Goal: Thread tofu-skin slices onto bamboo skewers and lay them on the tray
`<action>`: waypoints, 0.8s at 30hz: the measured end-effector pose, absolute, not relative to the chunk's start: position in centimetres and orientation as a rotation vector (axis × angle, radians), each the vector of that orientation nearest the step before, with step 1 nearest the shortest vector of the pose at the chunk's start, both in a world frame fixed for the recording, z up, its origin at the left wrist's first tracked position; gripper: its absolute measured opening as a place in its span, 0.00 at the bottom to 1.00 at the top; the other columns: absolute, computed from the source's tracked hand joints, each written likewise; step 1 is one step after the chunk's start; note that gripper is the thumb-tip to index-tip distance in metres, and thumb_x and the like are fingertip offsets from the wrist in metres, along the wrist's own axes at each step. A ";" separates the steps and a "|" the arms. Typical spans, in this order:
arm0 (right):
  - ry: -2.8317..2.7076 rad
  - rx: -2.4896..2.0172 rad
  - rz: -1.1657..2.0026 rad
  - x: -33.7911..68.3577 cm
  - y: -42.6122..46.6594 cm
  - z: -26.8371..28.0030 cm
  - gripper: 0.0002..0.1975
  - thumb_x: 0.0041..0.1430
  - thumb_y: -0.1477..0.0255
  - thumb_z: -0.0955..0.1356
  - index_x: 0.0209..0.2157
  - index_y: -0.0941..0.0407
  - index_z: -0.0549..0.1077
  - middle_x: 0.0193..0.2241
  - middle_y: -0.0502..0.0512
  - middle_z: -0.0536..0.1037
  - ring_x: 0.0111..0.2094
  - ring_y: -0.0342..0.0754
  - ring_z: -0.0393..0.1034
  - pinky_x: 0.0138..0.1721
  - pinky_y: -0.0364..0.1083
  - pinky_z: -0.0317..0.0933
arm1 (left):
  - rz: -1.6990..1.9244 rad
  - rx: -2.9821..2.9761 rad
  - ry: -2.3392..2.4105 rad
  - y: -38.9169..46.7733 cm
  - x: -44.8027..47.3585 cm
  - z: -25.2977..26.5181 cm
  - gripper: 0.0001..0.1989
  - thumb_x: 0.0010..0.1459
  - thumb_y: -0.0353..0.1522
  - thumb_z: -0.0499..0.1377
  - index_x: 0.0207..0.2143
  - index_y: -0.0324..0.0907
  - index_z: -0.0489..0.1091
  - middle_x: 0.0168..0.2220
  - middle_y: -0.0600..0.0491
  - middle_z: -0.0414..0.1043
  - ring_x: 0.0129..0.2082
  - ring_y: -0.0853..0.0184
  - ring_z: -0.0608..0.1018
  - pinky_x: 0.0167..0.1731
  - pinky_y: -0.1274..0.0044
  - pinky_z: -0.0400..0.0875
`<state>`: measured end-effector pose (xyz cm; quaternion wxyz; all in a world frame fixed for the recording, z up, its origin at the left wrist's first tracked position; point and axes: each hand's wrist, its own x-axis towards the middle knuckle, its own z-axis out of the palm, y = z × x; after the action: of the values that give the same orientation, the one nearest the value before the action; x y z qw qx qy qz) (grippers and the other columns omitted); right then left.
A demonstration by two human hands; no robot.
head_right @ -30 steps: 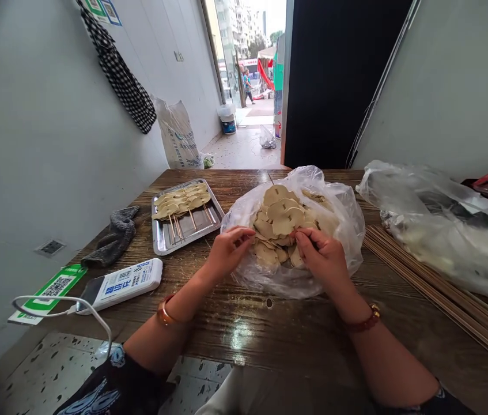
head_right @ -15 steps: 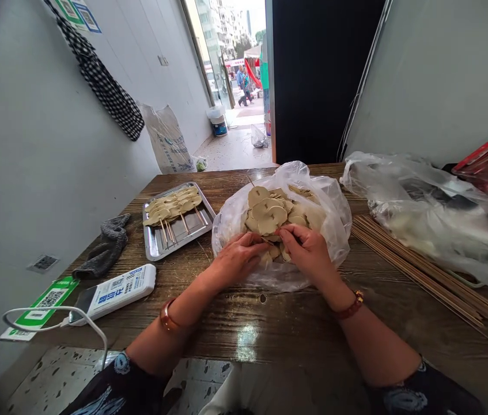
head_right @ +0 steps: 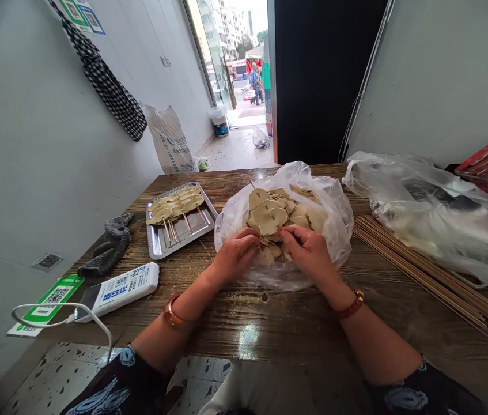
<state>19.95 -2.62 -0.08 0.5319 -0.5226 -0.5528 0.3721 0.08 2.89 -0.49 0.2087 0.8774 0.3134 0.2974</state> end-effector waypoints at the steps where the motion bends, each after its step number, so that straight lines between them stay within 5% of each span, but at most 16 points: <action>1: -1.311 -1.245 0.892 20.0 -2.6 -0.1 0.20 0.59 0.56 0.65 0.36 0.58 0.76 0.16 0.44 0.63 0.16 0.39 0.53 0.17 0.40 0.49 | 0.873 2.378 0.880 2.9 0.0 -0.3 0.07 0.55 0.25 0.53 0.30 0.41 0.70 0.39 0.49 0.72 0.40 0.65 0.73 0.43 0.73 0.66; 6: -1.288 -1.249 0.933 20.0 -2.6 -0.1 0.20 0.58 0.55 0.65 0.37 0.58 0.76 0.16 0.45 0.63 0.16 0.39 0.53 0.17 0.40 0.48 | 1.084 1.874 1.029 2.8 -0.5 0.9 0.02 0.53 0.29 0.57 0.28 0.40 0.68 0.34 0.52 0.74 0.31 0.70 0.71 0.31 0.78 0.64; 12: -1.294 -1.273 0.948 20.0 -2.9 -0.2 0.19 0.59 0.56 0.66 0.37 0.58 0.75 0.17 0.45 0.64 0.17 0.40 0.54 0.17 0.40 0.48 | 1.205 1.261 0.984 2.8 -1.6 1.6 0.11 0.50 0.37 0.63 0.30 0.39 0.67 0.22 0.59 0.65 0.18 0.76 0.65 0.19 0.82 0.59; 20: -1.390 -1.294 0.941 19.8 -3.2 -0.6 0.19 0.59 0.56 0.65 0.38 0.58 0.75 0.17 0.46 0.65 0.17 0.40 0.55 0.18 0.41 0.50 | 1.200 0.851 0.847 3.5 -2.7 1.7 0.26 0.40 0.32 0.70 0.44 0.37 0.69 0.31 0.55 0.73 0.23 0.74 0.74 0.22 0.81 0.70; 24: -1.504 -1.350 0.942 19.6 -3.5 -0.4 0.18 0.59 0.57 0.65 0.34 0.57 0.76 0.17 0.47 0.68 0.18 0.42 0.58 0.19 0.41 0.53 | 1.268 0.768 0.859 3.9 -3.4 1.8 0.21 0.41 0.31 0.70 0.39 0.37 0.69 0.30 0.55 0.73 0.24 0.72 0.75 0.25 0.79 0.74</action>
<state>19.57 -3.52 -0.41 0.4403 -0.5434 -0.6057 0.3793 -3.40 3.92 1.76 0.6551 0.3386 0.3789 0.5591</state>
